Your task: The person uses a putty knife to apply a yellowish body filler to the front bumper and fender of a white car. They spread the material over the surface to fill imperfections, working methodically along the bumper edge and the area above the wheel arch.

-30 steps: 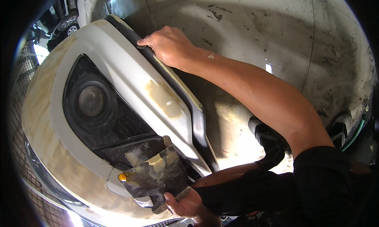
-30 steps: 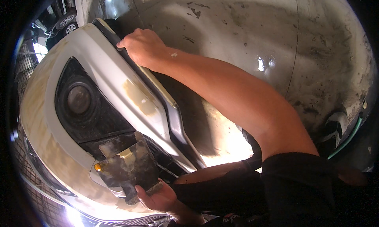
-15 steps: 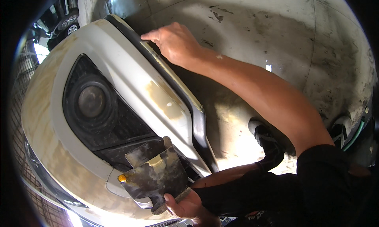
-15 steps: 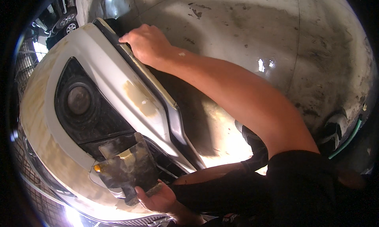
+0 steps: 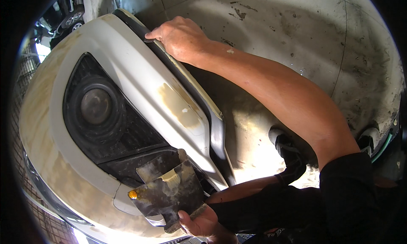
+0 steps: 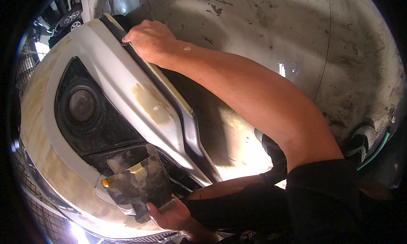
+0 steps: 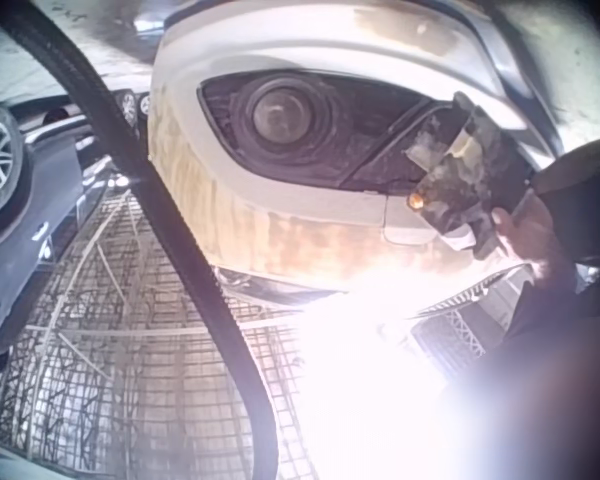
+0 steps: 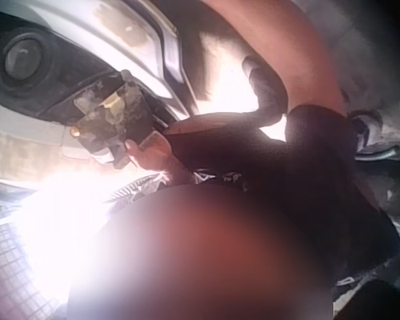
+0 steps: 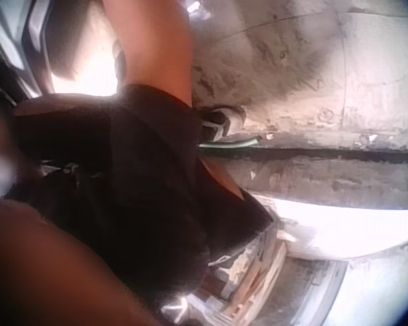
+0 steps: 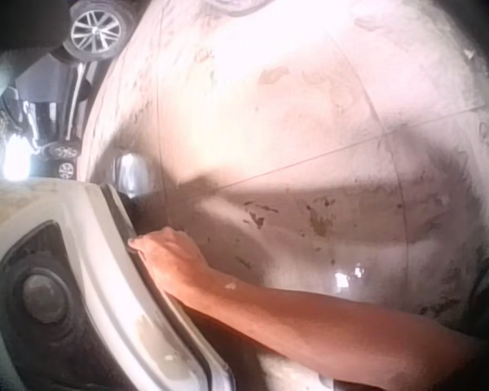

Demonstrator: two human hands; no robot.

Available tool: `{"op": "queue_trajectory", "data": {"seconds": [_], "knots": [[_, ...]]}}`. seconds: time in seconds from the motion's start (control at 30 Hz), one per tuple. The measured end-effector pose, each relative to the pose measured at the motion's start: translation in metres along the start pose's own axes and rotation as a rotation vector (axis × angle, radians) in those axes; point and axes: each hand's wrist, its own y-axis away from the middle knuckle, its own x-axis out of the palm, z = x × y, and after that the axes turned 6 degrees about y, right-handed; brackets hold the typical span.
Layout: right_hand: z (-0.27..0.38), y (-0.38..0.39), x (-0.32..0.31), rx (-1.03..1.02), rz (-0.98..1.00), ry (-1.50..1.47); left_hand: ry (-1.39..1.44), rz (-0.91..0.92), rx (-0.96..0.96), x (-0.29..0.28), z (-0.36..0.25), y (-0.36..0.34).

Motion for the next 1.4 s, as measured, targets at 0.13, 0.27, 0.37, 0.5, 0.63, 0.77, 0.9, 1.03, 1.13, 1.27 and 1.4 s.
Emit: {"op": "queue_trajectory", "data": {"seconds": [0.13,0.27,0.37,0.5,0.63,0.77,0.9,1.03,1.13,1.27,1.4], "knots": [[-0.002,0.004,-0.003,-0.022,0.025,-0.02,-0.007,0.003,-0.051,-0.012,-0.007,-0.001],[0.0,0.025,-0.003,-0.057,-0.03,-0.045,-0.008,-0.006,-0.043,-0.012,-0.006,-0.001],[-0.011,0.041,0.002,-0.154,-0.16,-0.102,-0.037,-0.097,0.045,0.003,0.001,0.003],[-0.002,0.069,-0.005,-0.12,-0.094,-0.101,-0.056,-0.108,0.024,0.007,-0.003,0.007],[0.01,0.095,-0.017,-0.096,0.031,-0.107,-0.061,-0.103,0.051,0.005,-0.006,0.011],[-0.001,0.114,-0.026,-0.081,0.023,-0.075,0.003,-0.092,0.025,0.024,0.003,0.006],[0.001,0.135,-0.028,-0.059,0.036,-0.103,-0.01,0.007,-0.003,0.006,-0.001,0.004],[0.012,0.156,-0.029,-0.04,0.064,-0.124,-0.026,-0.068,0.041,0.014,-0.006,0.009],[0.014,0.17,-0.032,0.005,0.082,-0.146,-0.043,-0.125,0.083,0.019,-0.005,0.011],[0.01,0.184,-0.039,0.037,0.059,-0.135,-0.01,-0.083,0.04,0.012,0.001,0.008],[0.021,0.204,-0.033,0.052,0.07,-0.17,-0.044,-0.138,0.111,0.013,-0.007,0.016]]}}
